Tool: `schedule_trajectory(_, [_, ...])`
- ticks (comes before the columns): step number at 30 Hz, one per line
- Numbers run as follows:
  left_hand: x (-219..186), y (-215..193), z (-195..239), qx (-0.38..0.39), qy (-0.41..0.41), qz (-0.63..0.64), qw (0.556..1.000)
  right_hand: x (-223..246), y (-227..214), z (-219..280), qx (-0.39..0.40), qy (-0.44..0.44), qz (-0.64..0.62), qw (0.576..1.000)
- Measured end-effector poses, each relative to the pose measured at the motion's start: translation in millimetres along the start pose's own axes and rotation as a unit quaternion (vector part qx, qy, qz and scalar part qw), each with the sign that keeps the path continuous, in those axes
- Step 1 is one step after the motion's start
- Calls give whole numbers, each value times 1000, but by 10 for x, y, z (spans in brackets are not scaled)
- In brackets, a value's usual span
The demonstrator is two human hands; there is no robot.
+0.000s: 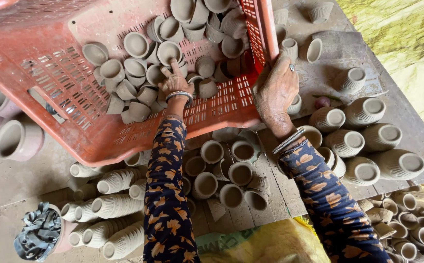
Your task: The person empties a crate of clay cups onto a table and sorts through them by hand. They then pick up individual cups and use a small piece of paper to smooth their edges before placing them back down.
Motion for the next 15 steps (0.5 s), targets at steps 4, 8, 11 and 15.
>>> schedule_trajectory(4, [14, 90, -92, 5, -16, 8, 1000, 43, -37, -30, 16, 1, -12, 1000])
schedule_trajectory(8, [72, 250, -209, 5, -12, 5, 1000, 69, -84, -77, -23, -14, -12, 1000])
schedule_trajectory(11, [162, 303, -215, -25, 11, 34, 999, 69, -82, -3, -46, -27, -11, 999])
schedule_trajectory(15, [164, 48, -35, -43, -17, 1, 999, 86, -48, -11, -23, -9, -18, 1000])
Point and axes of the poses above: each hand's wrist, its own z-axis away from the middle knuckle, its own y-axis out of the palm, x = y × z, the point moved 5 cm from there along -z, towards the middle knuckle, and after that the axes turned 2 degrees about z, right-handed, at the moved point
